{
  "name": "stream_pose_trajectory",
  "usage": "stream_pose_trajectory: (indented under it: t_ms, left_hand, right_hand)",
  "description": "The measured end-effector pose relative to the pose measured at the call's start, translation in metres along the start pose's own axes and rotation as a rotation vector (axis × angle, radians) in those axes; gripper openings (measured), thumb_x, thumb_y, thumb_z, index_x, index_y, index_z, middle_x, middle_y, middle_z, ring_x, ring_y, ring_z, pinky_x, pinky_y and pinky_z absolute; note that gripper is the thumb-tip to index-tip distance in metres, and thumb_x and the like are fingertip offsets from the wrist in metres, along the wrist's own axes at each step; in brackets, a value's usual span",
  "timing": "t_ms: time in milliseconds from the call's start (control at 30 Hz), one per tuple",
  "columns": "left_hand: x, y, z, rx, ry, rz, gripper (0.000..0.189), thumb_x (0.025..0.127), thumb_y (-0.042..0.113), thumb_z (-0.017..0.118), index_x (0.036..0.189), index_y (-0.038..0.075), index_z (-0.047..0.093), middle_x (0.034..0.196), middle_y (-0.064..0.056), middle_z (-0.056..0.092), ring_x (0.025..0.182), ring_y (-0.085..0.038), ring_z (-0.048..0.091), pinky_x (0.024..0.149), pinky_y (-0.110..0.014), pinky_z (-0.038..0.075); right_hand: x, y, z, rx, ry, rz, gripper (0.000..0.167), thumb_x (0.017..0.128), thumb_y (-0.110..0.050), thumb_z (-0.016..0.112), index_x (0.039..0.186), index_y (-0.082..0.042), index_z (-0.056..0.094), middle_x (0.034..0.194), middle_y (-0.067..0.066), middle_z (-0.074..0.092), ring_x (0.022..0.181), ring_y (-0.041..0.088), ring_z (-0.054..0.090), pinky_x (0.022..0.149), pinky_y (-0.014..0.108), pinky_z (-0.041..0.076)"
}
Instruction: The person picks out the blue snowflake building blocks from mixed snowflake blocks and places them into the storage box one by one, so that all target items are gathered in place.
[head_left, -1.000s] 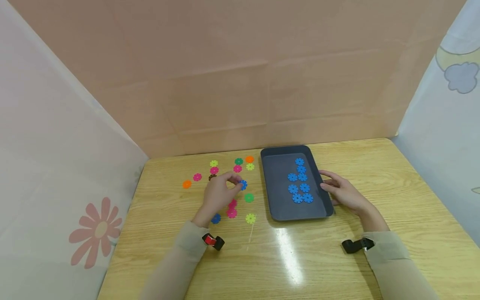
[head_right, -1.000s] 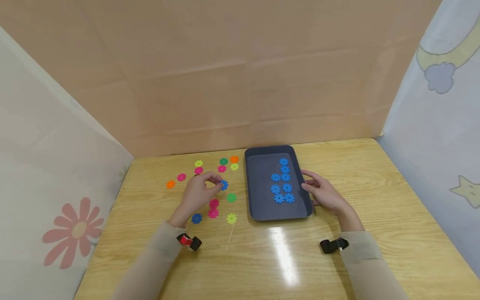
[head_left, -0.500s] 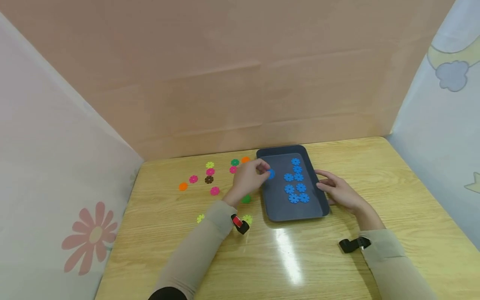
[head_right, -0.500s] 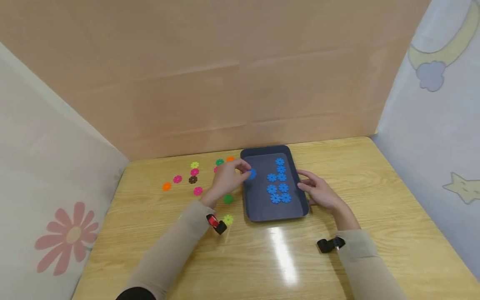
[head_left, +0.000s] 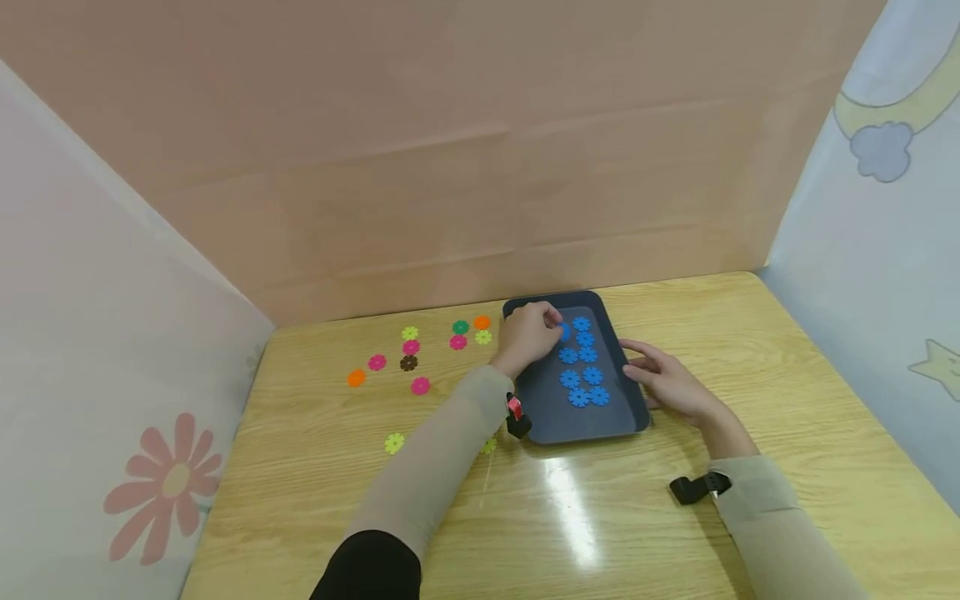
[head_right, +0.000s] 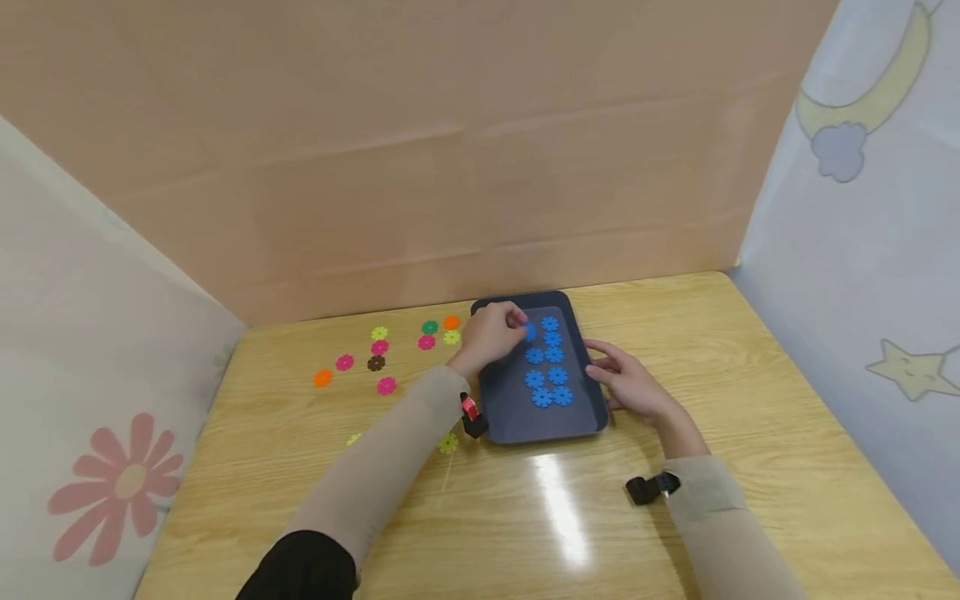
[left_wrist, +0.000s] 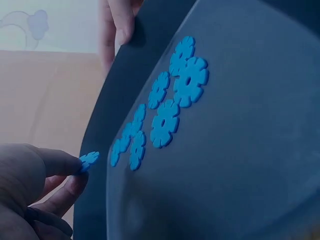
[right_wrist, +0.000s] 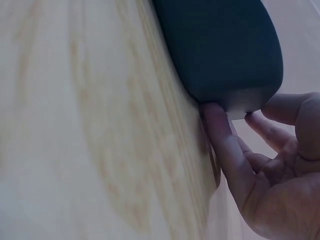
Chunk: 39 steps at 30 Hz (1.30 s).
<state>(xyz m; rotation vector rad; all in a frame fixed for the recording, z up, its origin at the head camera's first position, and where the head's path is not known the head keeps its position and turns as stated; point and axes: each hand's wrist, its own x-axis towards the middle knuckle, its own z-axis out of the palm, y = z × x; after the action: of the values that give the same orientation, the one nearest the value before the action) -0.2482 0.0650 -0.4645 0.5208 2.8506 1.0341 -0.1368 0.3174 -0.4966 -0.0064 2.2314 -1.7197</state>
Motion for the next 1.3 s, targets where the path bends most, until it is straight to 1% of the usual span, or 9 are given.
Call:
stream_pose_trajectory:
  t_ms: [233, 367, 467, 667, 833, 933, 1067, 1167, 1300]
  left_hand:
    - [0.004, 0.001, 0.003, 0.042, -0.032, -0.044, 0.01, 0.096, 0.03, 0.075, 0.102, 0.022, 0.074, 0.092, 0.01, 0.07, 0.076, -0.009, 0.061, 0.069, -0.029, 0.05]
    - [0.003, -0.005, 0.001, 0.02, -0.009, -0.016, 0.014, 0.097, 0.03, 0.075, 0.106, 0.02, 0.075, 0.097, 0.007, 0.072, 0.081, -0.011, 0.062, 0.077, -0.03, 0.051]
    - [0.001, -0.009, -0.004, -0.012, 0.012, 0.01, 0.016, 0.097, 0.031, 0.074, 0.109, 0.02, 0.075, 0.103, 0.007, 0.072, 0.088, -0.011, 0.063, 0.081, -0.031, 0.052]
    - [-0.009, -0.014, -0.021, -0.039, 0.031, 0.028, 0.018, 0.097, 0.034, 0.074, 0.111, 0.023, 0.074, 0.109, 0.009, 0.071, 0.097, -0.009, 0.063, 0.077, -0.028, 0.052]
    - [-0.023, -0.021, -0.039, -0.076, 0.028, 0.035, 0.021, 0.098, 0.036, 0.072, 0.114, 0.023, 0.073, 0.113, 0.009, 0.071, 0.096, -0.011, 0.065, 0.071, -0.028, 0.051]
    - [-0.035, -0.028, -0.052, -0.114, 0.007, 0.039, 0.024, 0.099, 0.035, 0.07, 0.119, 0.02, 0.072, 0.115, 0.009, 0.07, 0.077, -0.014, 0.063, 0.059, -0.029, 0.048]
    - [-0.051, -0.039, -0.068, -0.106, 0.008, 0.036, 0.025, 0.1, 0.036, 0.067, 0.12, 0.021, 0.072, 0.115, 0.01, 0.07, 0.055, -0.014, 0.047, 0.047, -0.029, 0.037]
    - [-0.062, -0.048, -0.078, -0.08, 0.035, 0.03, 0.025, 0.1, 0.037, 0.067, 0.119, 0.021, 0.073, 0.115, 0.01, 0.071, 0.055, -0.017, 0.047, 0.047, -0.03, 0.035]
    - [-0.079, -0.062, -0.091, -0.065, 0.066, 0.018, 0.028, 0.099, 0.036, 0.069, 0.119, 0.018, 0.074, 0.114, 0.008, 0.072, 0.075, -0.019, 0.061, 0.054, -0.031, 0.043]
  right_hand:
    - [0.002, -0.001, 0.005, 0.007, -0.009, -0.005, 0.061, 0.112, -0.023, 0.05, 0.166, -0.014, 0.024, 0.15, 0.037, 0.037, 0.114, 0.039, 0.065, 0.08, 0.049, 0.061]
    - [0.004, -0.001, 0.003, -0.004, -0.012, -0.005, 0.061, 0.112, -0.024, 0.051, 0.166, -0.015, 0.024, 0.151, 0.037, 0.036, 0.115, 0.041, 0.063, 0.08, 0.05, 0.061]
    - [0.004, -0.001, 0.0, -0.011, -0.012, -0.002, 0.061, 0.112, -0.025, 0.051, 0.166, -0.016, 0.024, 0.152, 0.037, 0.035, 0.116, 0.042, 0.062, 0.079, 0.049, 0.061]
    - [0.004, 0.0, -0.005, -0.01, -0.011, 0.0, 0.062, 0.112, -0.025, 0.05, 0.166, -0.015, 0.023, 0.154, 0.038, 0.032, 0.119, 0.044, 0.06, 0.08, 0.049, 0.061]
    - [0.004, -0.001, -0.008, -0.012, -0.006, -0.002, 0.062, 0.112, -0.024, 0.05, 0.166, -0.015, 0.023, 0.153, 0.038, 0.034, 0.117, 0.043, 0.062, 0.08, 0.049, 0.061]
    - [0.004, 0.0, -0.009, -0.011, -0.005, -0.001, 0.061, 0.112, -0.023, 0.05, 0.166, -0.015, 0.023, 0.152, 0.038, 0.035, 0.115, 0.041, 0.064, 0.079, 0.049, 0.061]
    - [0.003, 0.001, -0.01, -0.011, -0.002, 0.002, 0.061, 0.112, -0.022, 0.05, 0.166, -0.015, 0.023, 0.151, 0.038, 0.036, 0.115, 0.042, 0.064, 0.079, 0.049, 0.061]
    - [0.002, 0.0, -0.01, -0.018, 0.001, 0.003, 0.062, 0.112, -0.024, 0.05, 0.166, -0.015, 0.023, 0.152, 0.038, 0.035, 0.115, 0.042, 0.063, 0.079, 0.049, 0.061]
    - [0.002, -0.001, -0.011, -0.021, 0.0, 0.001, 0.062, 0.112, -0.025, 0.05, 0.166, -0.015, 0.023, 0.152, 0.038, 0.035, 0.115, 0.042, 0.063, 0.079, 0.049, 0.061]
